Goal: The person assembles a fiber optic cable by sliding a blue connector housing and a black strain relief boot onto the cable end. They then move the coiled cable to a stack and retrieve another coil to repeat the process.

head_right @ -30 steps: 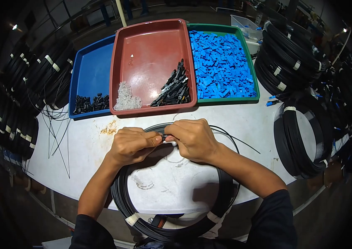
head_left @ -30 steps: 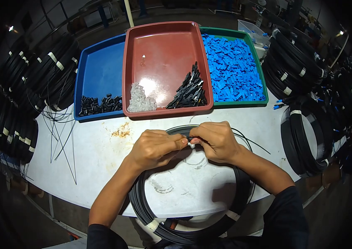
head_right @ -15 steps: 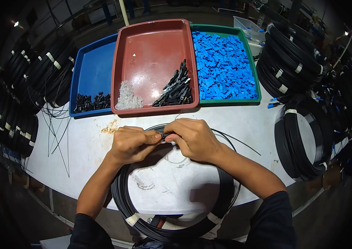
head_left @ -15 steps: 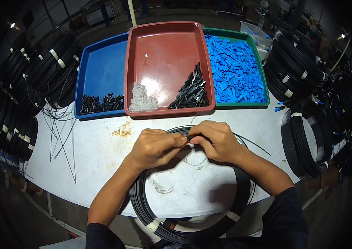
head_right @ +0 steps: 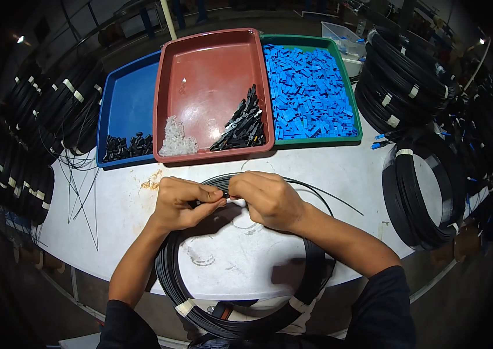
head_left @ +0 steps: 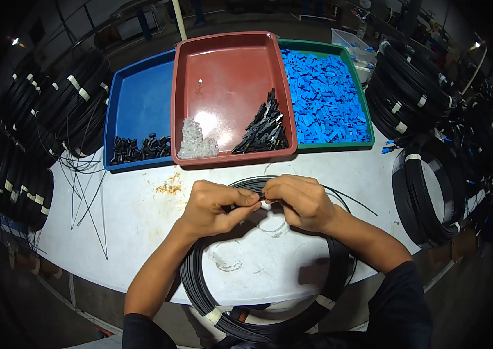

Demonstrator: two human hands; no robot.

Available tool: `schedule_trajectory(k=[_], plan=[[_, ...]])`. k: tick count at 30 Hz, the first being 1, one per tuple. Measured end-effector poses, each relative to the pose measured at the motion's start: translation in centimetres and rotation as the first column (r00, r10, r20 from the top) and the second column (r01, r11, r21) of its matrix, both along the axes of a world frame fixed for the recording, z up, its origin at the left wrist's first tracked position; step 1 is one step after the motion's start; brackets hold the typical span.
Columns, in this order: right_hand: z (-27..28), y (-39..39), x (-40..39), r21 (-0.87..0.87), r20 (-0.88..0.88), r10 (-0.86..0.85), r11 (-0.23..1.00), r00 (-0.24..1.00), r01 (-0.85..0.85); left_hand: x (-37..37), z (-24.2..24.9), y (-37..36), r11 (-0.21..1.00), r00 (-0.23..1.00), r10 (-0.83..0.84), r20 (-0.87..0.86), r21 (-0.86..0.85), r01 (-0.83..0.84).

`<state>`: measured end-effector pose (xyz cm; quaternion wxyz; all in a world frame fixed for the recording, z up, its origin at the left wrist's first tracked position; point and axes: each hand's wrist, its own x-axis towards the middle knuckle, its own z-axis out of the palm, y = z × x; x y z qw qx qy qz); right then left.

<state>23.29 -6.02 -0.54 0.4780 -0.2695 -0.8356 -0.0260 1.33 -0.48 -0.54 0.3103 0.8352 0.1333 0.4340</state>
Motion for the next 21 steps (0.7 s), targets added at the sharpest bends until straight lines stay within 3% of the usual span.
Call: schedule_trajectory(k=[1, 2, 5, 9, 11, 12, 13, 15, 16, 18, 19, 21], plan=[[0.09, -0.19, 0.08, -0.135, -0.043, 0.019, 0.990, 0.999, -0.024, 0.00, 0.01, 0.02, 0.992, 1.000, -0.012, -0.022, 0.122, 0.014], [0.13, -0.30, 0.14, -0.267, -0.088, 0.032, 0.962, 0.996, -0.055, -0.06, 0.20, -0.04, 0.992, 1.000, -0.014, -0.024, 0.123, 0.017], [0.01, -0.11, 0.11, -0.403, -0.151, 0.032, 0.911, 0.988, -0.091, -0.20, 0.34, -0.01, 0.903, 0.991, 0.052, -0.120, 0.429, 0.005], [0.38, 0.21, 0.06, -0.447, -0.107, 0.013, 0.893, 0.994, -0.059, 0.04, 0.10, 0.19, 0.859, 0.993, 0.094, -0.066, 0.510, -0.047], [0.35, 0.33, -0.24, -0.196, -0.033, 0.013, 0.981, 0.999, -0.019, -0.03, -0.28, 0.27, 0.980, 0.998, 0.065, 0.018, 0.187, -0.067], [0.31, 0.35, -0.27, -0.197, -0.032, 0.014, 0.980, 0.999, -0.020, -0.10, -0.12, 0.14, 0.980, 0.998, 0.067, 0.019, 0.185, -0.069], [0.28, 0.37, -0.26, -0.112, 0.007, 0.004, 0.994, 1.000, -0.003, -0.20, 0.23, -0.05, 0.998, 0.997, 0.068, -0.031, 0.012, -0.068], [0.26, 0.24, -0.24, -0.026, 0.043, -0.011, 1.000, 0.999, 0.012, -0.48, 0.04, 0.02, 0.941, 0.997, 0.014, -0.077, -0.336, -0.039], [0.39, 0.12, -0.25, 0.016, 0.067, -0.030, 0.999, 0.997, 0.029, -0.48, -0.04, 0.00, 0.941, 0.997, 0.014, -0.079, -0.336, -0.040], [0.57, 0.01, -0.25, 0.061, 0.088, -0.053, 0.997, 0.995, 0.047, -0.30, 0.21, -0.08, 0.846, 0.998, -0.050, 0.034, -0.530, 0.060], [0.65, -0.02, -0.22, 0.030, 0.098, -0.034, 0.999, 0.995, 0.032, -0.27, 0.28, -0.09, 0.846, 0.998, -0.052, 0.033, -0.529, 0.061], [0.58, -0.09, -0.09, 0.000, 0.106, -0.018, 1.000, 0.994, 0.018, -0.24, 0.38, -0.11, 0.986, 0.995, 0.013, -0.096, -0.166, -0.029]])
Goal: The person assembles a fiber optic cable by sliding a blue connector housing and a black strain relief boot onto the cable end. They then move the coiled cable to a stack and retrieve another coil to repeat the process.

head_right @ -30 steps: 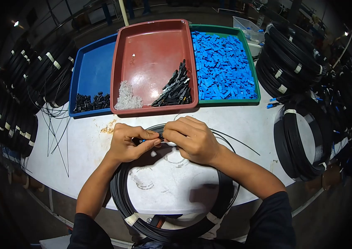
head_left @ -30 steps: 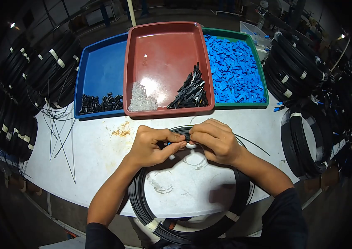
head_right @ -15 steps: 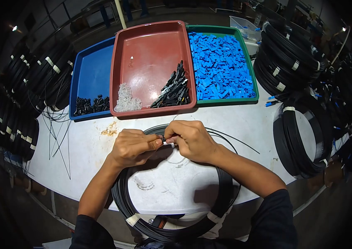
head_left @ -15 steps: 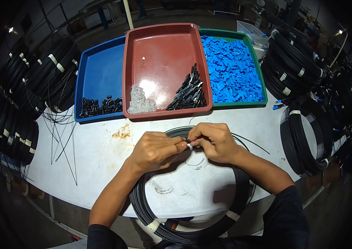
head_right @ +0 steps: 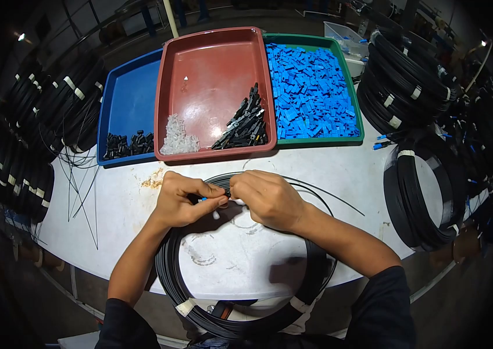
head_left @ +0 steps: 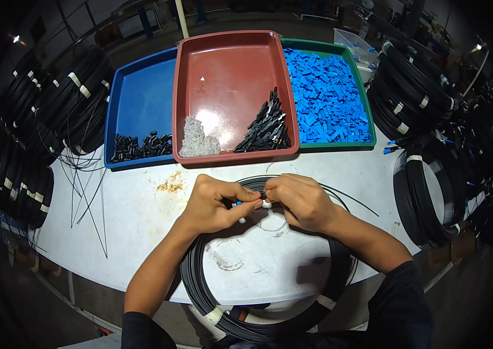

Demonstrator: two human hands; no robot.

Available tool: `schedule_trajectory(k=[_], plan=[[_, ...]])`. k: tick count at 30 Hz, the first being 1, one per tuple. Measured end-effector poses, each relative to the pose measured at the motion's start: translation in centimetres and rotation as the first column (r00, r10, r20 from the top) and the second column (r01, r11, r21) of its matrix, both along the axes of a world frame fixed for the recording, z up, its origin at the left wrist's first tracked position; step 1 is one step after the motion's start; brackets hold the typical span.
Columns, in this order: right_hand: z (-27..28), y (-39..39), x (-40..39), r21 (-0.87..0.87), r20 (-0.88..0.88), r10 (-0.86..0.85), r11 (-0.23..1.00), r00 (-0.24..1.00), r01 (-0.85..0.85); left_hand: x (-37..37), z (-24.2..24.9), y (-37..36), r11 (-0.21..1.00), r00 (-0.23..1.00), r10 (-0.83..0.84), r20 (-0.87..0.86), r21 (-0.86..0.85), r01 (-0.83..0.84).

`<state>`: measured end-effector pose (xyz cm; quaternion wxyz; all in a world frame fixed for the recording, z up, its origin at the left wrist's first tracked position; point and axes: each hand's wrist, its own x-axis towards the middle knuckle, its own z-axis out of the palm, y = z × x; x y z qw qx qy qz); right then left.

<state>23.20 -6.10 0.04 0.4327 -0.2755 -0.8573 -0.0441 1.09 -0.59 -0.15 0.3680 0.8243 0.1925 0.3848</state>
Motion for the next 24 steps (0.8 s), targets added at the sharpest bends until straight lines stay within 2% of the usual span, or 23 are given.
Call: schedule_trajectory(k=[1, 2, 3, 4, 5, 7, 8, 10, 11, 12, 13, 14, 15, 16, 17, 19, 21, 23, 24], plan=[[-0.27, -0.06, 0.12, -0.122, -0.053, 0.009, 0.992, 0.999, -0.015, 0.03, -0.09, 0.03, 1.000, 1.000, -0.001, -0.002, 0.002, 0.001], [-0.48, -0.07, 0.17, -0.242, -0.108, 0.011, 0.970, 0.994, -0.037, 0.07, -0.31, 0.09, 0.993, 1.000, -0.028, 0.001, 0.116, 0.027], [-0.57, -0.02, 0.11, -0.242, -0.111, 0.009, 0.970, 0.994, -0.035, 0.10, -0.40, 0.14, 0.972, 0.998, -0.055, 0.002, 0.229, 0.053], [-0.62, 0.05, 0.05, -0.313, -0.176, 0.026, 0.946, 0.984, -0.081, 0.12, -0.09, 0.06, 0.950, 0.999, -0.053, -0.004, 0.309, 0.051], [-0.64, 0.11, 0.04, -0.379, -0.241, 0.039, 0.916, 0.970, -0.131, 0.15, 0.11, 0.05, 0.950, 0.998, -0.055, -0.004, 0.309, 0.053], [-0.49, 0.16, 0.14, -0.437, -0.247, 0.030, 0.889, 0.969, -0.139, 0.10, 0.28, 0.02, 0.897, 0.997, -0.039, -0.068, 0.438, 0.065], [-0.40, 0.20, 0.15, -0.493, -0.252, 0.020, 0.858, 0.968, -0.146, 0.08, 0.06, 0.11, 0.898, 0.997, -0.037, -0.066, 0.436, 0.063], [-0.28, 0.33, 0.09, -0.478, -0.231, 0.003, 0.871, 0.973, -0.117, 0.09, -0.51, 0.37, 0.787, 0.996, 0.028, -0.080, 0.617, 0.027], [-0.25, 0.40, 0.04, -0.461, -0.211, -0.013, 0.883, 0.977, -0.088, 0.06, -0.44, 0.37, 0.787, 0.996, 0.032, -0.078, 0.616, 0.023], [-0.29, 0.43, -0.03, -0.463, -0.209, -0.009, 0.882, 0.978, -0.090, 0.04, -0.25, 0.35, 0.848, 0.999, 0.027, -0.037, 0.530, -0.003], [-0.37, 0.41, -0.12, -0.335, -0.140, 0.001, 0.941, 0.990, -0.048, 0.02, -0.10, 0.29, 0.899, 1.000, 0.025, 0.004, 0.438, -0.024], [-0.42, 0.38, -0.15, -0.197, -0.072, -0.001, 0.980, 0.997, -0.013, 0.01, -0.05, 0.15, 0.899, 1.000, 0.026, 0.006, 0.437, -0.026], [-0.37, 0.40, -0.11, -0.198, -0.071, -0.002, 0.980, 0.997, -0.012, 0.01, -0.03, -0.04, 0.963, 0.999, 0.036, 0.019, 0.267, -0.039], [-0.22, 0.44, -0.06, -0.098, -0.026, 0.000, 0.995, 1.000, -0.003, 0.04, -0.05, -0.14, 0.995, 0.999, 0.046, 0.030, 0.088, -0.048], [-0.10, 0.41, -0.03, 0.004, 0.019, -0.001, 1.000, 1.000, 0.001, -0.03, -0.22, -0.07, 0.995, 0.999, 0.045, 0.029, 0.087, -0.047], [0.10, 0.25, -0.16, 0.069, 0.044, -0.015, 0.998, 0.999, 0.012, -0.29, -0.59, 0.22, 0.962, 0.996, -0.015, 0.088, -0.269, 0.038], [0.25, 0.17, -0.20, 0.136, 0.067, -0.031, 0.990, 0.997, 0.022, -0.22, -0.28, 0.08, 0.958, 0.994, -0.020, 0.107, -0.283, 0.050], [0.35, 0.11, -0.14, 0.152, 0.060, 0.000, 0.988, 0.998, -0.009, -0.24, -0.01, 0.06, 0.996, 0.999, -0.020, 0.045, -0.090, 0.024], [0.25, 0.12, -0.09, 0.154, 0.059, -0.003, 0.988, 0.998, -0.006, -0.13, -0.17, 0.05, 0.996, 0.999, -0.022, 0.044, -0.089, 0.026]])
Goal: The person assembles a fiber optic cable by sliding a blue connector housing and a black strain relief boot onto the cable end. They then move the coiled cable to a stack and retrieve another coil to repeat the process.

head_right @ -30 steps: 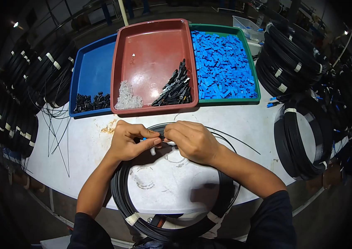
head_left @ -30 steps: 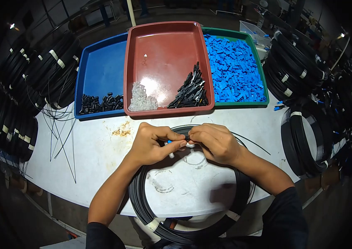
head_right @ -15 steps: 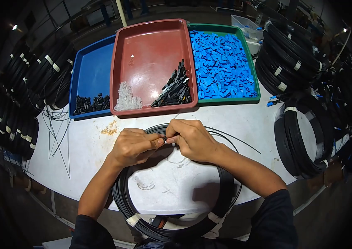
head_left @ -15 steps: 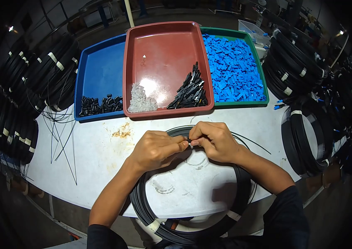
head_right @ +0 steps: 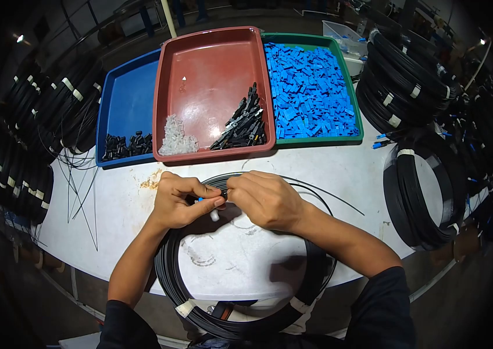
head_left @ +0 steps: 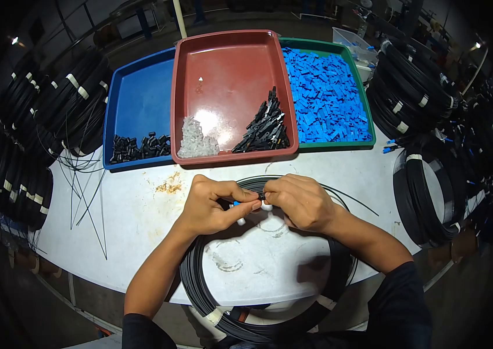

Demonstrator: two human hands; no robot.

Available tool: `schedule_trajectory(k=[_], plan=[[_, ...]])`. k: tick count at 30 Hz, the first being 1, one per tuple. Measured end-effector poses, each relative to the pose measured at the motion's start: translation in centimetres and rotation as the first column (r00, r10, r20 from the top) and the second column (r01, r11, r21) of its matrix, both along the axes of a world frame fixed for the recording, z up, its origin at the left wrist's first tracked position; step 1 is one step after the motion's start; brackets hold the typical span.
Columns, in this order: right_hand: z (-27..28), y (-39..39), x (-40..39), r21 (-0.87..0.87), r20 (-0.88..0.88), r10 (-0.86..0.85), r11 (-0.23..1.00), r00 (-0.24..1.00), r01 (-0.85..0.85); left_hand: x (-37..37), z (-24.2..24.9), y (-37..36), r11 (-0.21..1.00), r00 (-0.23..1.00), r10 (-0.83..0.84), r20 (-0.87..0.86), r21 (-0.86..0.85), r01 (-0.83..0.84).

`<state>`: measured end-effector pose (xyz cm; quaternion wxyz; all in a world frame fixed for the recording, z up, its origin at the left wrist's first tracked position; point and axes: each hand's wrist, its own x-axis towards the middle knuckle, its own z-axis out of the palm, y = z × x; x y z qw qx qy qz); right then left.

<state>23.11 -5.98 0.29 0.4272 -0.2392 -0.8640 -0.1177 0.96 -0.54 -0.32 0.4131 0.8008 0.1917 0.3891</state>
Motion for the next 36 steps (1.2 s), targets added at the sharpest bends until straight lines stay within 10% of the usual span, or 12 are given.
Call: schedule_trajectory(k=[3, 6, 13, 16, 23, 27, 31, 36], plan=[[-0.6, 0.0, 0.2, -0.187, -0.105, 0.030, 0.981, 0.994, -0.049, 0.3, -0.3, 0.0, 0.976, 0.999, 0.010, 0.045, 0.216, -0.020], [-0.7, -0.1, 0.3, -0.608, -0.293, -0.034, 0.778, 0.955, -0.159, 0.3, -0.1, 0.2, 0.677, 0.995, 0.063, -0.080, 0.736, 0.016], [-0.5, 0.2, 0.1, -0.557, -0.230, -0.014, 0.822, 0.973, -0.120, 0.4, -0.4, 0.5, 0.633, 0.997, 0.072, 0.016, 0.772, -0.059], [-0.6, 0.3, -0.1, -0.162, -0.091, 0.013, 0.986, 0.996, -0.028, -0.1, 0.1, -0.1, 0.982, 0.997, 0.071, 0.000, 0.176, -0.070], [-0.1, 0.1, 0.0, 0.099, -0.054, 0.038, 0.995, 0.998, -0.032, -0.2, 0.9, -0.6, 0.946, 0.996, -0.065, 0.055, -0.316, 0.079], [-0.4, -0.2, 0.1, -0.246, -0.144, 0.019, 0.968, 0.989, -0.055, 0.1, 0.3, 0.0, 0.947, 0.999, -0.004, -0.049, 0.322, 0.020], [-0.8, 0.5, 0.3, -0.634, -0.374, -0.021, 0.736, 0.927, -0.239, 0.7, 0.2, -0.1, 0.493, 0.993, 0.109, -0.038, 0.870, -0.021], [-0.6, 0.5, 0.0, -0.577, -0.306, -0.019, 0.799, 0.952, -0.169, 0.2, 0.3, 0.3, 0.718, 0.995, 0.089, -0.046, 0.695, -0.032]])
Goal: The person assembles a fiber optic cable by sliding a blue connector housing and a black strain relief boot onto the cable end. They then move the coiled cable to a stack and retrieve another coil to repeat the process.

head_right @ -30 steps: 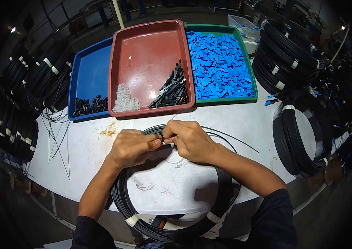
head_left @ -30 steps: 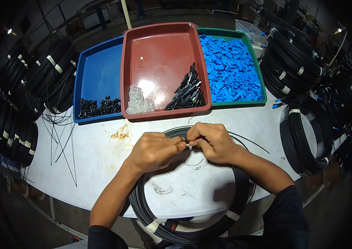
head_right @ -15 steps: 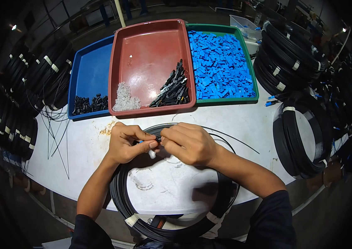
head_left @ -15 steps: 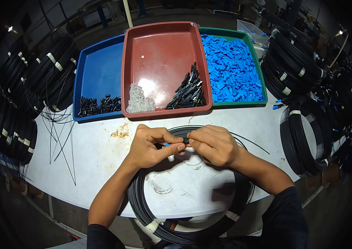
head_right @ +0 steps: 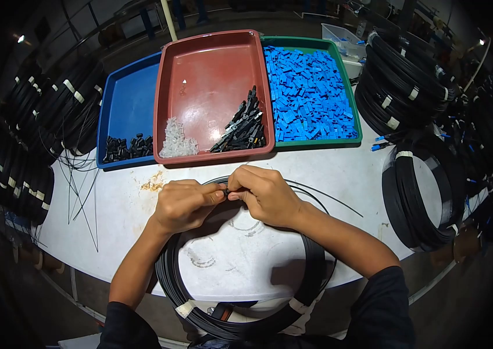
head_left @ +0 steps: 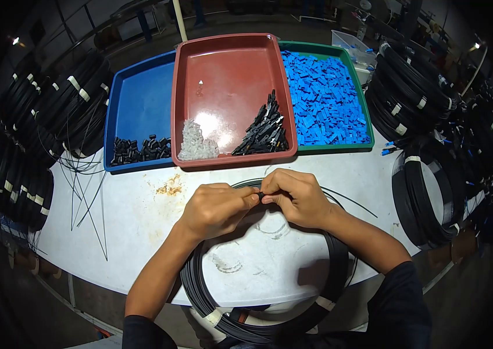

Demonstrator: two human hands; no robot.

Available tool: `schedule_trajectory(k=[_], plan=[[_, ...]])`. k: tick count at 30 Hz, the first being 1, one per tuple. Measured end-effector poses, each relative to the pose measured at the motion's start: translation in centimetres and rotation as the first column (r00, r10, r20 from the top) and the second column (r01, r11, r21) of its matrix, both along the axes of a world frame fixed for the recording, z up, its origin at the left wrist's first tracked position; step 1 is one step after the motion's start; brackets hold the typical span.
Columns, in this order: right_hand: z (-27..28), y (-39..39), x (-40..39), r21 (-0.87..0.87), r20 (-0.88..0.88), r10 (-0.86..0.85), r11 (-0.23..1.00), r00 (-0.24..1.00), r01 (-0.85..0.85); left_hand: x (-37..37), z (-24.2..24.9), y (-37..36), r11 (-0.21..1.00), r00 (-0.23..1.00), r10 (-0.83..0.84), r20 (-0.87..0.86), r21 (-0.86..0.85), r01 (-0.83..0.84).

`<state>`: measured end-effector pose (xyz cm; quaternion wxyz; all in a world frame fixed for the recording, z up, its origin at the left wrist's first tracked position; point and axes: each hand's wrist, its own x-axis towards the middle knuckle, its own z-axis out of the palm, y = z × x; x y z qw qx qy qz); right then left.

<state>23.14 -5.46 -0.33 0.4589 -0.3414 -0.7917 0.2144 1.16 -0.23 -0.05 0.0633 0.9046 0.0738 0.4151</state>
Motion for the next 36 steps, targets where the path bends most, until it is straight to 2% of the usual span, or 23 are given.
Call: schedule_trajectory(k=[1, 2, 3, 4, 5, 7, 8, 12, 13, 14, 15, 16, 17, 18, 21, 22, 24, 25, 26, 28, 32, 35, 36], plan=[[-0.2, 0.0, -0.1, 0.151, 0.047, -0.051, 0.988, 0.998, 0.043, 0.0, -0.1, -0.1, 1.000, 1.000, 0.000, 0.001, -0.001, 0.000], [-0.3, 0.0, -0.1, 0.300, 0.086, -0.107, 0.951, 0.990, 0.077, 0.0, -0.3, -0.4, 0.968, 0.999, 0.016, 0.044, -0.251, -0.004], [-0.3, 0.0, -0.1, 0.299, 0.086, -0.107, 0.951, 0.990, 0.077, 0.0, -0.4, -0.5, 0.874, 0.996, 0.042, 0.081, -0.486, 0.003], [0.0, -0.1, 0.0, 0.419, 0.145, -0.127, 0.906, 0.981, 0.055, -0.1, -0.3, -0.5, 0.790, 0.996, 0.022, 0.090, -0.612, 0.038], [0.2, -0.1, 0.0, 0.532, 0.201, -0.154, 0.846, 0.967, 0.025, -0.1, 0.1, -0.6, 0.790, 0.996, 0.021, 0.091, -0.612, 0.039], [0.3, -0.2, 0.0, 0.585, 0.219, -0.180, 0.811, 0.959, 0.019, -0.2, 1.1, -1.0, 0.326, 0.991, 0.005, 0.134, -0.937, 0.125], [0.2, -0.3, 0.0, 0.613, 0.218, -0.183, 0.790, 0.959, 0.011, -0.2, 1.3, -1.0, 0.306, 0.992, -0.006, 0.126, -0.944, 0.121], [0.6, -0.6, -0.1, 0.590, 0.229, -0.177, 0.807, 0.957, 0.009, 0.0, -0.1, -1.0, 0.454, 0.980, -0.044, 0.193, -0.870, 0.192], [0.5, -0.6, 0.1, 0.591, 0.228, -0.180, 0.807, 0.957, 0.011, 0.0, -0.2, -0.7, 0.737, 0.988, -0.066, 0.137, -0.662, 0.141], [0.3, -0.7, 0.2, 0.424, 0.183, -0.124, 0.905, 0.975, 0.036, 0.0, -0.2, -0.6, 0.926, 0.995, -0.066, 0.076, -0.367, 0.090], [0.0, -0.7, 0.3, 0.240, 0.126, -0.076, 0.970, 0.989, 0.044, 0.1, 0.0, -0.6, 0.926, 0.995, -0.068, 0.075, -0.367, 0.091], [-0.4, -0.5, 0.1, 0.040, 0.002, -0.033, 0.999, 0.999, 0.033, 0.2, 0.3, -0.5, 0.997, 0.999, -0.044, 0.001, -0.067, 0.044], [-0.2, -0.5, 0.2, 0.041, 0.000, -0.035, 0.999, 0.999, 0.035, 0.3, 0.5, -0.5, 0.970, 0.998, 0.001, -0.061, 0.243, 0.013], [0.2, -0.4, 0.2, -0.041, -0.025, -0.024, 0.999, 0.999, 0.023, 0.6, 0.2, -0.3, 0.954, 1.000, -0.005, 0.012, 0.299, 0.001], [0.2, -0.1, 0.0, -0.109, -0.042, -0.018, 0.994, 0.999, 0.013, 0.2, 0.1, -0.1, 0.990, 1.000, 0.011, -0.006, 0.144, -0.010], [0.0, -0.1, -0.1, -0.016, -0.017, -0.030, 0.999, 0.999, 0.030, 0.1, 0.1, -0.2, 0.990, 1.000, 0.014, -0.004, 0.143, -0.013], [-0.1, 0.0, -0.1, 0.076, 0.011, -0.044, 0.996, 0.999, 0.043, 0.1, 0.3, -0.5, 0.971, 0.998, 0.030, 0.060, -0.239, -0.015], [-0.2, 0.1, 0.0, 0.266, 0.086, -0.079, 0.962, 0.993, 0.053, 0.1, 0.4, -0.7, 0.971, 0.998, 0.030, 0.061, -0.240, -0.014], [-0.3, 0.2, 0.0, 0.447, 0.152, -0.126, 0.893, 0.980, 0.046, 0.1, 0.6, -0.8, 0.890, 0.998, 0.032, 0.063, -0.457, 0.000], [0.0, 0.1, 0.2, 0.520, 0.196, -0.156, 0.853, 0.968, 0.032, 0.0, 0.3, -0.7, 0.557, 0.993, 0.017, 0.116, -0.826, 0.086], [0.6, -0.3, 0.1, 0.631, 0.246, -0.196, 0.776, 0.949, -0.003, -0.2, 0.9, -0.9, 0.367, 0.991, -0.019, 0.134, -0.921, 0.132], [0.8, -0.4, 0.0, 0.635, 0.247, -0.195, 0.773, 0.949, -0.006, -0.1, 0.6, -1.0, 0.444, 0.991, -0.038, 0.132, -0.886, 0.135], [0.9, -0.4, 0.0, 0.626, 0.252, -0.195, 0.780, 0.948, -0.006, 0.1, 0.5, -1.2, 0.550, 0.991, -0.034, 0.131, -0.825, 0.128]])
